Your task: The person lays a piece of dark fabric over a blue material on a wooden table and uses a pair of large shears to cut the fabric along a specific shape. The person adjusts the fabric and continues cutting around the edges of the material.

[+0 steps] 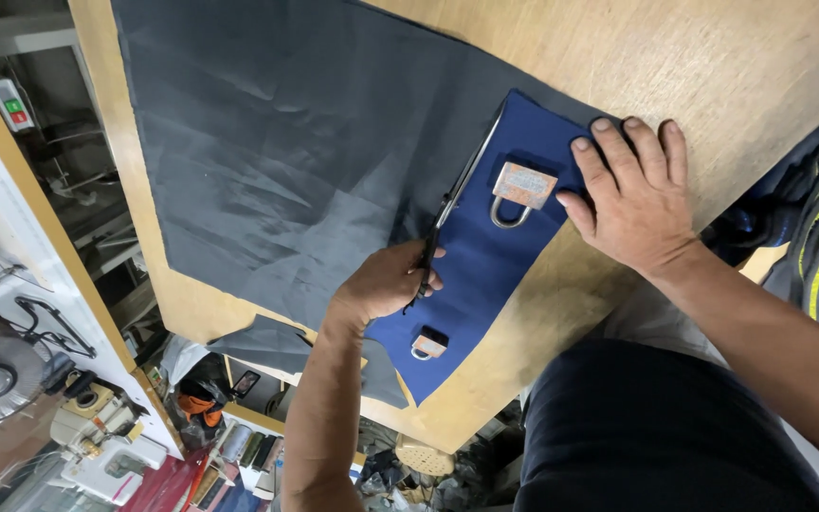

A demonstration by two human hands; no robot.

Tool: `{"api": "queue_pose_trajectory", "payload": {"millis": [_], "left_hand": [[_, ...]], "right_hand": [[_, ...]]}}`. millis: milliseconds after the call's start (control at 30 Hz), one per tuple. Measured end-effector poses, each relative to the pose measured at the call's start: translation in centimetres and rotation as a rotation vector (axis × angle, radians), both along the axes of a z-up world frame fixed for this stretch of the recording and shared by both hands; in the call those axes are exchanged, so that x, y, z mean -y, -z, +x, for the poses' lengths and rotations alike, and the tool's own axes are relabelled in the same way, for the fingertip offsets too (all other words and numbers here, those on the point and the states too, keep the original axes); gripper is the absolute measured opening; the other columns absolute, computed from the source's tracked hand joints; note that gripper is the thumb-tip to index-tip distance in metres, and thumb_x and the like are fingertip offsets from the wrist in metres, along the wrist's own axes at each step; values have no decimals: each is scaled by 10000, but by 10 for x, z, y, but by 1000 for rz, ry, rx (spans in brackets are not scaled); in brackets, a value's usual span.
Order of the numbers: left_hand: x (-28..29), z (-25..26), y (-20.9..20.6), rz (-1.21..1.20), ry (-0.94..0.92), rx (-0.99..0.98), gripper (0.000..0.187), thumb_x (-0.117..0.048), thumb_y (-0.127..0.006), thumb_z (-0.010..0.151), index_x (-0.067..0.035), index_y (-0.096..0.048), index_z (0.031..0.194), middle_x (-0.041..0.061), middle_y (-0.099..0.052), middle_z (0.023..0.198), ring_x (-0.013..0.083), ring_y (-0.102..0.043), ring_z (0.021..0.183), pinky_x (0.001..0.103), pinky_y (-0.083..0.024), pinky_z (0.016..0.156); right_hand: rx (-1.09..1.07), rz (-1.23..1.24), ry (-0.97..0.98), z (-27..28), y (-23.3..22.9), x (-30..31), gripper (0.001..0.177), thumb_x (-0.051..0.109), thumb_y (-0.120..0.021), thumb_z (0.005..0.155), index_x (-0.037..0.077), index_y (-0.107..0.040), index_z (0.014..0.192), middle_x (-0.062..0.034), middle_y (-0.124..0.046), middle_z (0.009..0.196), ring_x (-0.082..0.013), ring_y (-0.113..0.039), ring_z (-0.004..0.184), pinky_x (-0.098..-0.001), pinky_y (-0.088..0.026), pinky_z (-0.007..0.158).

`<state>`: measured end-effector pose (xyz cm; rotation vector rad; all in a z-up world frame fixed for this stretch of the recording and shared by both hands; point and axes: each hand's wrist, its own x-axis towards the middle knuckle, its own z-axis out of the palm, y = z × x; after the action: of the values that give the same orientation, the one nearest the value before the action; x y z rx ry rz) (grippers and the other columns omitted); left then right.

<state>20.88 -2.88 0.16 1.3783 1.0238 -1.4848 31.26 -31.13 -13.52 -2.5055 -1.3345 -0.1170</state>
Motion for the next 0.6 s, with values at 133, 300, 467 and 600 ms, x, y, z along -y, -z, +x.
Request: {"api": "queue_pose_trajectory", "payload": {"millis": [133, 300, 467, 600], "left_hand": [[-6, -7, 15, -55, 91, 283, 267, -253, -606, 921, -106, -709, 1117, 77, -811, 922, 200, -798, 886, 319, -592, 819], [-6, 1, 19, -76, 75, 329, 328, -209, -563, 934, -53, -697, 1190, 131, -803, 947, 237, -793, 889, 347, -596, 824], [1, -19, 45, -70, 22, 456, 266, -170, -583, 910, -48, -736, 1091, 125, -790, 833, 212, -788, 775, 309, -609, 713], [36, -23, -11, 45, 36, 353, 242, -196, -546, 774, -152, -730, 925, -72, -716, 1376, 99, -706, 989, 234, -517, 813]], "right_hand": [[-29, 121, 34, -8, 15, 2, 568, 477, -562, 1062, 41, -750, 1374, -216, -673, 1409, -434, -579, 1296, -632, -350, 1155], [-21, 134, 41, -6, 13, 0, 553, 464, -581, 1050, 46, -728, 1380, -208, -667, 1405, -417, -571, 1295, -625, -351, 1156], [-84, 165, 14, -6, 10, 3, 568, 440, -608, 1053, 35, -671, 1446, -224, -632, 1435, -447, -551, 1302, -649, -308, 1156], [-87, 88, -55, -3, -23, 0, 511, 428, -514, 1119, -4, -678, 1336, -230, -647, 1375, -434, -591, 1198, -595, -390, 1076]]}}
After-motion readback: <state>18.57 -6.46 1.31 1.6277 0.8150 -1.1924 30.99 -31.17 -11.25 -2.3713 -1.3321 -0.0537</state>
